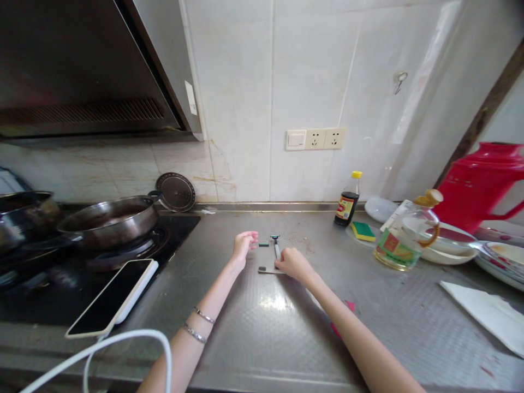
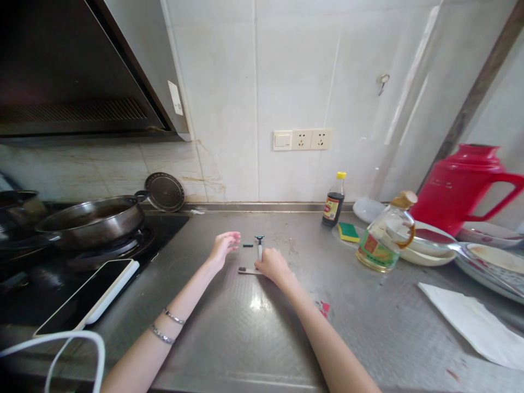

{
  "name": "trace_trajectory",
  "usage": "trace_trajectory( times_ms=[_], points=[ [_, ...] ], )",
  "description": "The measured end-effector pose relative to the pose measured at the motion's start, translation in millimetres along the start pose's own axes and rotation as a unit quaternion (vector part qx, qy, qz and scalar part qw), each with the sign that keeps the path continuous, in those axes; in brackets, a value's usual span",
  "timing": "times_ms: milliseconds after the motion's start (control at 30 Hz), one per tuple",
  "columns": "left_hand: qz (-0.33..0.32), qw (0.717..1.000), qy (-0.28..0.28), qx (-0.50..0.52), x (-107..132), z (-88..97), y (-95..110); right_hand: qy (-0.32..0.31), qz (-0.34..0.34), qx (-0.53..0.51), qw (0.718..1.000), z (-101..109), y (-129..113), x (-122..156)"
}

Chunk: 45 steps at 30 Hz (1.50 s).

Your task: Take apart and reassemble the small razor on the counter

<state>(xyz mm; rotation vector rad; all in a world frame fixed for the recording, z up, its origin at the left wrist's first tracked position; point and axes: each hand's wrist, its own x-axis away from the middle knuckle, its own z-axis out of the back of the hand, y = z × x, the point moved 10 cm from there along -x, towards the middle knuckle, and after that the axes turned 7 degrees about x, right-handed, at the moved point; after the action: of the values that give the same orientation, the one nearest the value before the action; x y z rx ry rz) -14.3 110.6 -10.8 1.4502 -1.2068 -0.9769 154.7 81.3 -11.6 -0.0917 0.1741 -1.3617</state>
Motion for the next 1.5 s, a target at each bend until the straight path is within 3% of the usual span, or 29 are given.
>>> trace_trajectory(
  times_ms=[100,200,467,667,800,933,1167,1333,1500],
  points=[
    [-0.054,0.987,-0.006,-0.149,-4,-0.6,6,-0.004,0.004,0.001,1.000,0,-1,1],
    [-0.129,0.936,-0.015,-0.327,-6,-4.9,14,-0.007,0.005,-0.002,1.000,1,-1,1],
    [-0.176,0.865,-0.030,-0.468,-14,0.2,6,0.005,-0.008,-0.016,1.000,9,7,0],
    [-0.187,0.837,-0.060,-0.511,-23,-9.9,-5,0.048,-0.050,-0.033,0.997,30,30,-3],
    [-0.227,0.809,-0.104,-0.533,-23,-27.9,-8,0.072,-0.070,-0.029,0.995,40,47,-3],
    [-0.262,0.799,-0.135,-0.523,-21,-39.0,-9,0.090,-0.089,-0.028,0.992,47,61,-4],
    [-0.279,0.806,-0.138,-0.503,-21,-41.0,-11,0.105,-0.104,-0.028,0.989,49,73,-4],
    [-0.300,0.787,-0.147,-0.518,-17,-42.8,-9,0.112,-0.106,-0.032,0.987,48,76,-5],
    [-0.347,0.773,-0.142,-0.512,-5,-42.2,5,0.128,-0.092,-0.058,0.986,47,77,-6]
  ],
)
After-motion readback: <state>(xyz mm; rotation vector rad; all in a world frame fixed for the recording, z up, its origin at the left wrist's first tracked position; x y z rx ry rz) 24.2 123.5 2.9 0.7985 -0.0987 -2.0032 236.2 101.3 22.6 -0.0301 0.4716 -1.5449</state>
